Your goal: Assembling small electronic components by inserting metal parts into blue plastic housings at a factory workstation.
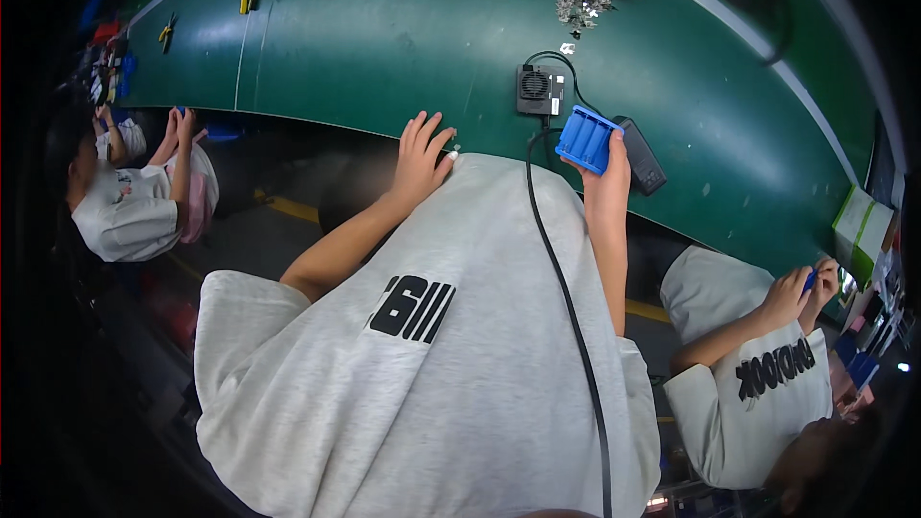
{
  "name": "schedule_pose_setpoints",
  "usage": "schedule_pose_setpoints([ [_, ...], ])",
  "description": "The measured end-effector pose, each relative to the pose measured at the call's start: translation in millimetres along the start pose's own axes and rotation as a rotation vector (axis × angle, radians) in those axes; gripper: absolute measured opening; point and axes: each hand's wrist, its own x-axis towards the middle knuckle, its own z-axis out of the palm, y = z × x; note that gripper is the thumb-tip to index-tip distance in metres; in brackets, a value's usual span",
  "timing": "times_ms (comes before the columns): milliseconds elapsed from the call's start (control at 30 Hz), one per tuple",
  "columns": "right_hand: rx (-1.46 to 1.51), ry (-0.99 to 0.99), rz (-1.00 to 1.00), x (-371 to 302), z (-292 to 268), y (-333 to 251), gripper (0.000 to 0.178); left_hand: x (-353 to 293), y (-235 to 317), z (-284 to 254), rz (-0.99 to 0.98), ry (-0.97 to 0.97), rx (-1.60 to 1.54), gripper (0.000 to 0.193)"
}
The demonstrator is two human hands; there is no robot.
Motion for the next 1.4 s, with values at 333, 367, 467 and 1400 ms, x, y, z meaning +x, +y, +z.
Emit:
schedule_pose_setpoints([
  [333,-0.01,-0.049,0.051,4,3,-8,0.046,-9,-11,2,0.086,0.071,-0.073,0.028],
  [367,-0.01,-0.047,0.055,4,3,-9,0.046,-6,-9,-1,0.085,0.067,-0.074,0.028],
  [467,-0.013,-0.106,0.047,4,1,-9,0.042,3,-5,-8,0.091,0.082,-0.088,0.023],
  [1400,0.733,-0.247,0.217,-3,-15,5,0.035,128,138,-49,0.142,-0.078,-0.48,0.017],
])
